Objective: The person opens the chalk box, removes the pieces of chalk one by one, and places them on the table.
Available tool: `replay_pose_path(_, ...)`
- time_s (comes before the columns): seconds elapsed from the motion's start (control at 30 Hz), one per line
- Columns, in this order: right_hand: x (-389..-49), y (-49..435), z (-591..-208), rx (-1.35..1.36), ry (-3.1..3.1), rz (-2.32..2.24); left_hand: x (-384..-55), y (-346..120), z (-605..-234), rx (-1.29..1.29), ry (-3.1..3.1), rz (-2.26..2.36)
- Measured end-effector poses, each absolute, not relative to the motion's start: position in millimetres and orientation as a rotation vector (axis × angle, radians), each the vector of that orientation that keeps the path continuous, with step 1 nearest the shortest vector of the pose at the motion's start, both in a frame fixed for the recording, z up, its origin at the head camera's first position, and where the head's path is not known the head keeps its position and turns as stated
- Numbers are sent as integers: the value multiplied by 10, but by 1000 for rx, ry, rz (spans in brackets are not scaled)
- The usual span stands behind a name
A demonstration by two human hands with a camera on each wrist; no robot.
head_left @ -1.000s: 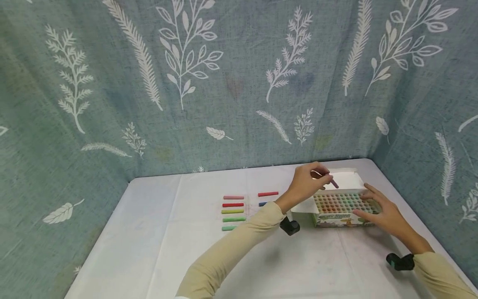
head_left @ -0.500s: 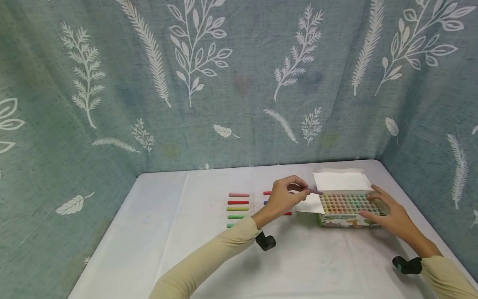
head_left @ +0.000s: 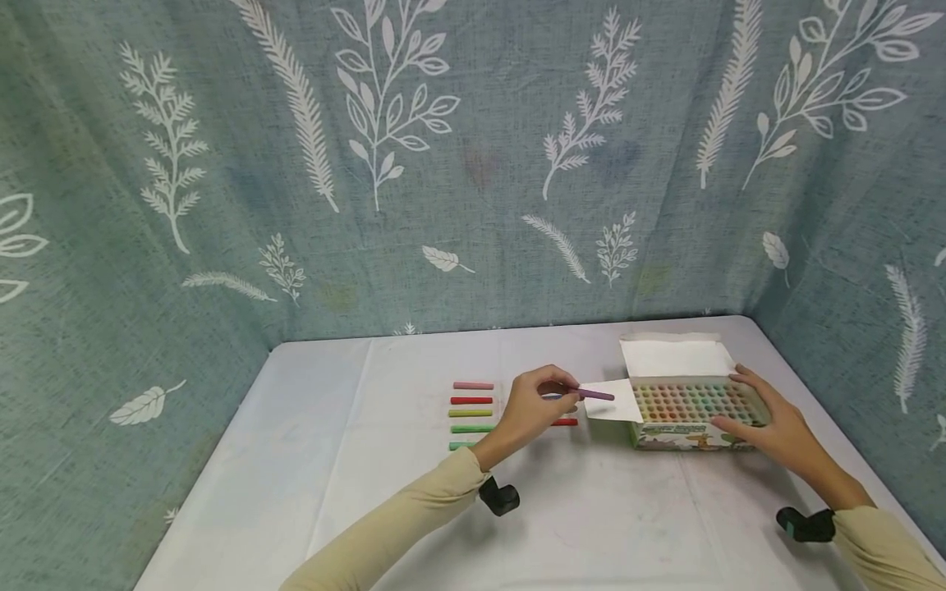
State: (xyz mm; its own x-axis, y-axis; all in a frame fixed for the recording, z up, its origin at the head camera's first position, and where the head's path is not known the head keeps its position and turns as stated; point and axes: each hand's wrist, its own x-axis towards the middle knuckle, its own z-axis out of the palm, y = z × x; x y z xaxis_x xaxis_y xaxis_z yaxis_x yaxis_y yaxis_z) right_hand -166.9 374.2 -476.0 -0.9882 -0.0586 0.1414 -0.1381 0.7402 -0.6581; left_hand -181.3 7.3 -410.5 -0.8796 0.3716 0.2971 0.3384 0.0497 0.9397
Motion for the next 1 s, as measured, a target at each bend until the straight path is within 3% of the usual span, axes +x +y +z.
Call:
replay_pose_path(0.4,-1671,3729,-4740,197,-2831,1098,-1915,-116,-4484,664,2327,1969)
replay_pose_path(1.0,-1650,3712,-4764,187,-2814,1126,-1856,-388,-4739,693,2313,1900)
